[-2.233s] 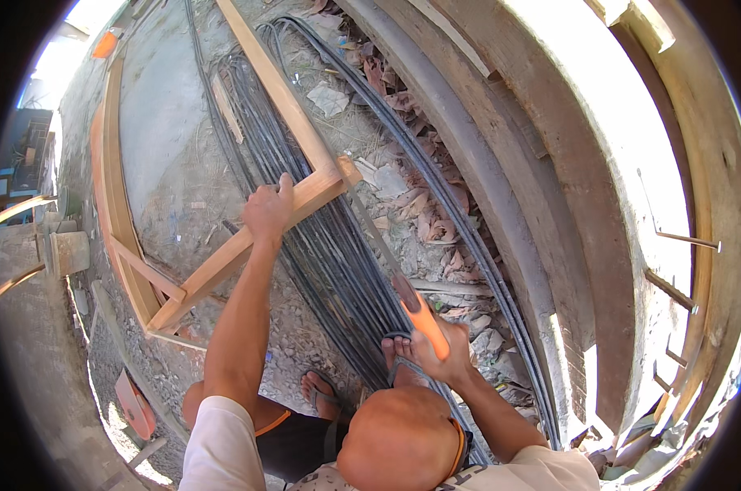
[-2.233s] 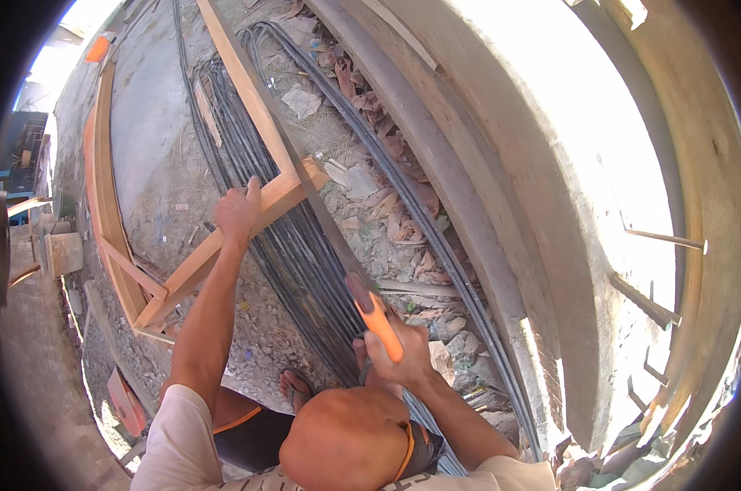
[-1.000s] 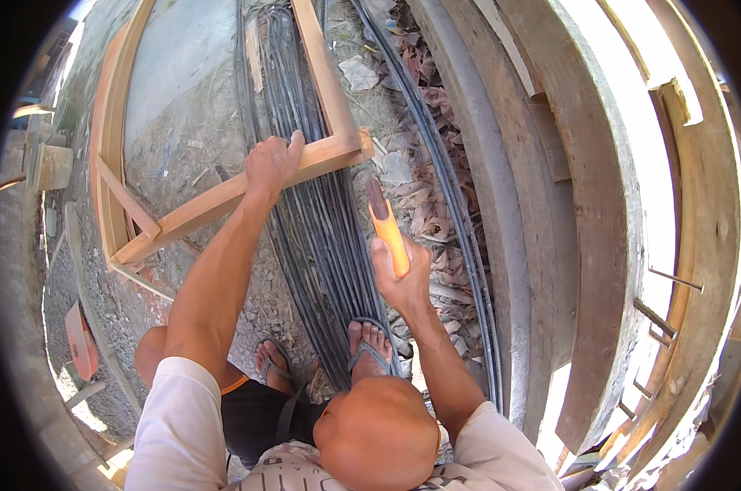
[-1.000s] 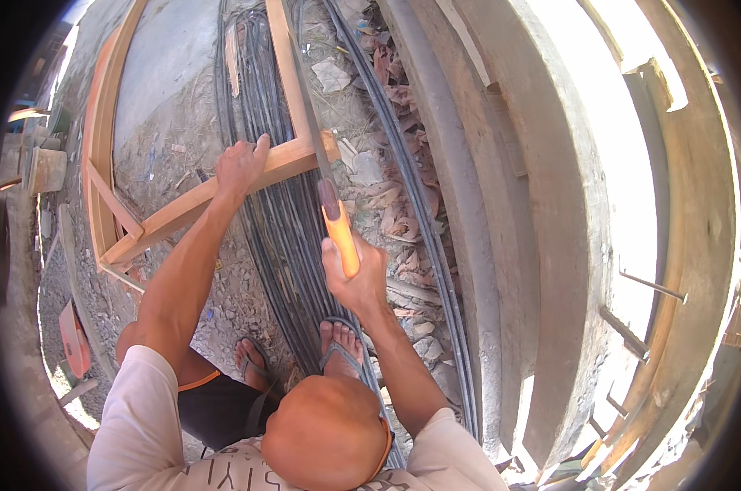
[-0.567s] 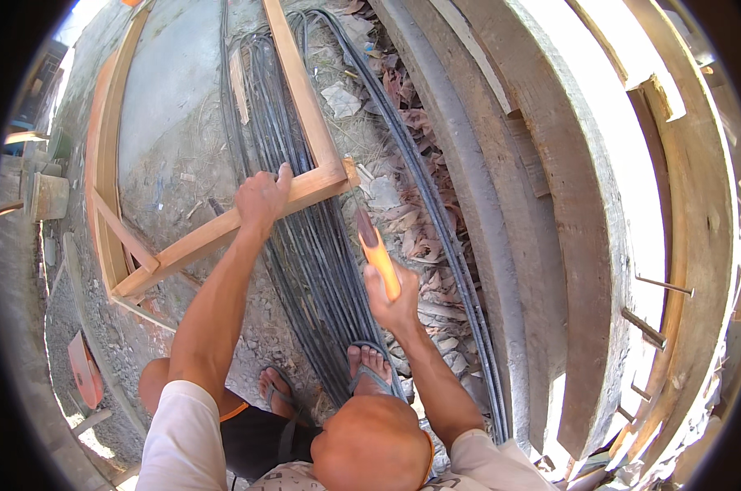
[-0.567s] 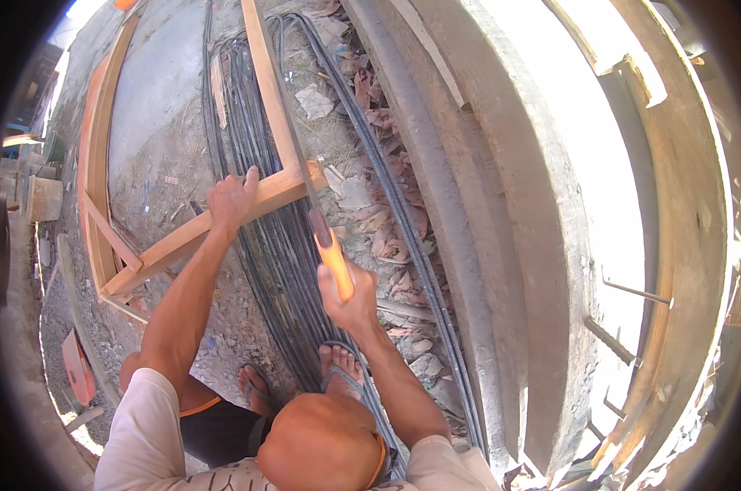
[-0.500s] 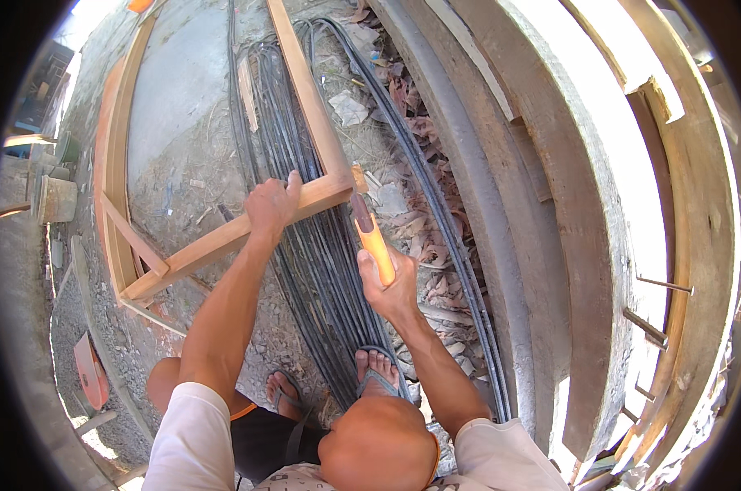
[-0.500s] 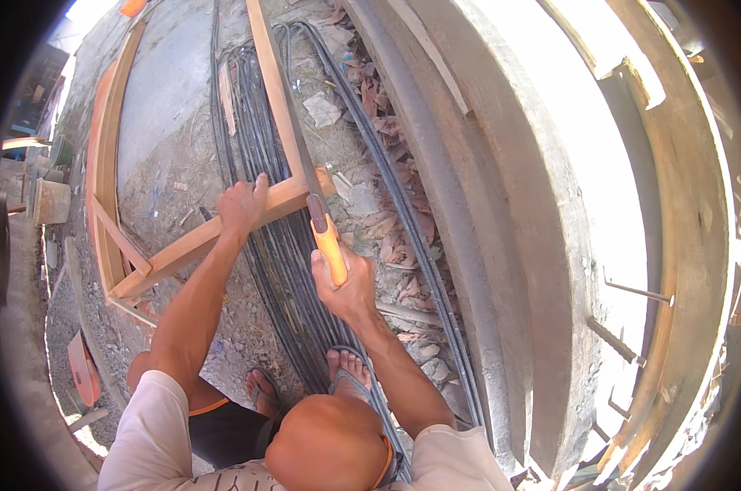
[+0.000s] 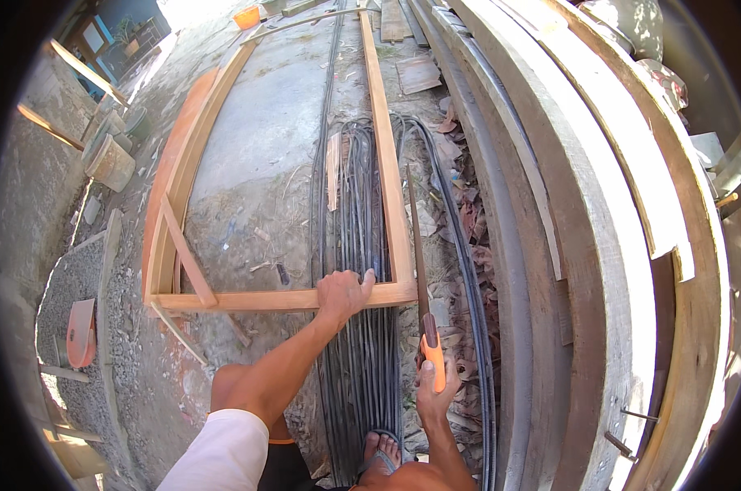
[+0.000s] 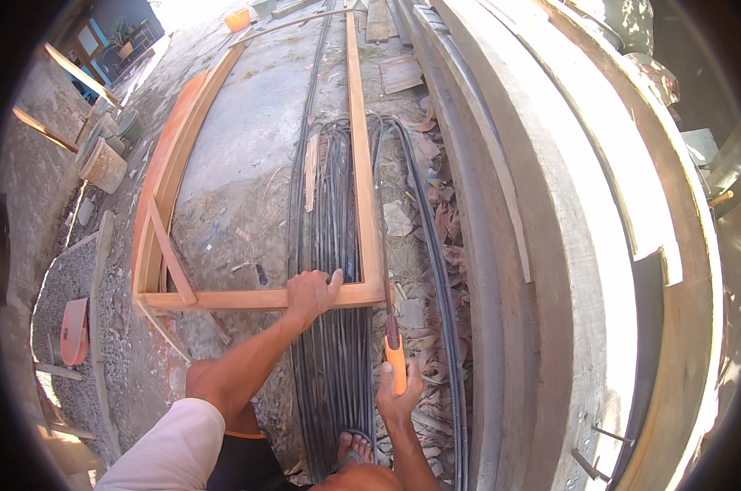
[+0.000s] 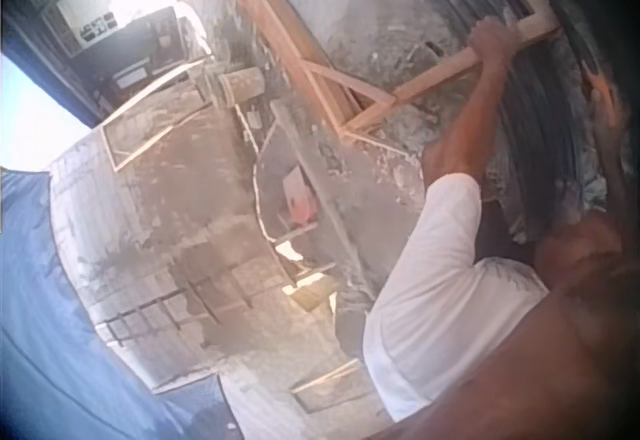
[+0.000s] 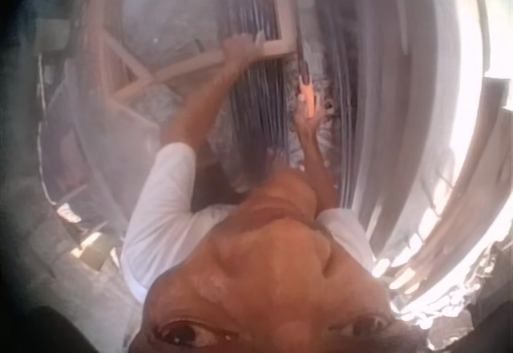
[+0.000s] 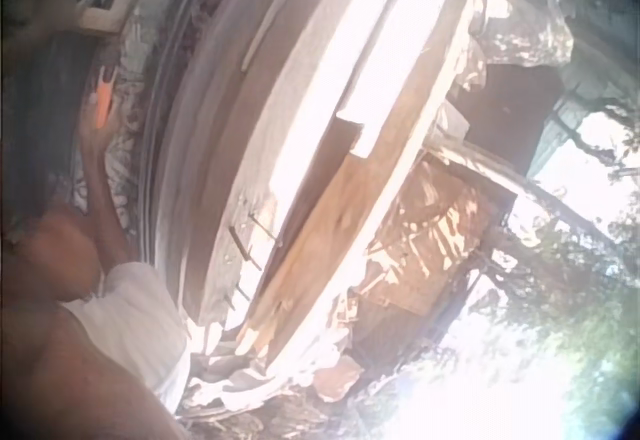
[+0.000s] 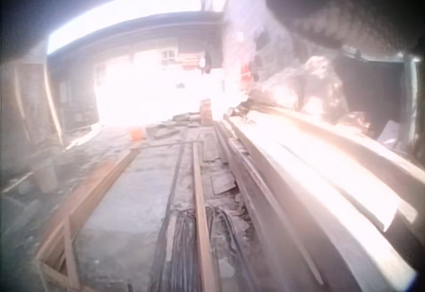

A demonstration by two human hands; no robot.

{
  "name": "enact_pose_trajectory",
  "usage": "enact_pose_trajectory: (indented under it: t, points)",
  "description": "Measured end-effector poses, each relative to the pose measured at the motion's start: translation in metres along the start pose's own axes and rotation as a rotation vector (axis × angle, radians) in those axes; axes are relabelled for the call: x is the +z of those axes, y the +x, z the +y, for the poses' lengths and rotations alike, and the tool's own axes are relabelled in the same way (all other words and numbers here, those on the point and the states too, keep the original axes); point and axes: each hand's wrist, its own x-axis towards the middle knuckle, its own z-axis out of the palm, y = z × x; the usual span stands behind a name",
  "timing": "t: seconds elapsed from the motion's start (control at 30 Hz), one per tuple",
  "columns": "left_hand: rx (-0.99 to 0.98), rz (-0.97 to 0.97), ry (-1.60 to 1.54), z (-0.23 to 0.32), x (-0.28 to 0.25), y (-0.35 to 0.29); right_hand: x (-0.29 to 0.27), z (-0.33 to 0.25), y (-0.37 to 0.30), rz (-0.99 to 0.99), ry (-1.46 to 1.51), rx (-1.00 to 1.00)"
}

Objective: The person positions a wooden frame on a pile of rebar and uses a hand saw to cut a piece of wood. The person holds the wood steady with one hand while sawing with the other, repeating the motion until the cut is complete.

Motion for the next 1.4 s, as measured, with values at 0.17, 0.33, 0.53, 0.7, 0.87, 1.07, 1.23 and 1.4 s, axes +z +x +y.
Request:
enact_pose_trajectory:
  t: [0.17,0.33,0.53,0.7,0.87,1.07,1.23,1.4]
  points:
    - [-0.039,-0.03,0.004,0.004,-0.004,-0.002,-0.005,-0.012,-0.002,-0.047,-0.091,-0.047]
    - [-0.015,-0.077,-0.052,0.006,-0.009,-0.003,-0.012,0.0,-0.004,-0.078,-0.058,-0.018]
    - [0.002,-0.036,-0.06,0.004,-0.02,-0.003,-0.008,0.004,0.005,-0.106,-0.072,-0.129]
    - [0.043,0.037,-0.101,0.014,-0.002,-0.003,-0.018,-0.015,0.014,-0.082,-0.03,0.082]
    - [0.186,-0.106,-0.08,-0.024,-0.006,-0.014,-0.021,-0.02,-0.006,-0.166,-0.135,0.109]
    - [0.269,-0.231,0.126,-0.023,-0.005,-0.005,-0.121,-0.033,-0.146,-0.177,-0.197,0.069]
    - [0.186,-0.287,0.195,-0.001,-0.012,-0.005,-0.101,-0.021,-0.116,-0.082,-0.164,-0.086]
    - [0.182,-0.283,0.218,-0.003,-0.015,-0.007,-0.021,-0.021,-0.005,-0.128,-0.145,0.011]
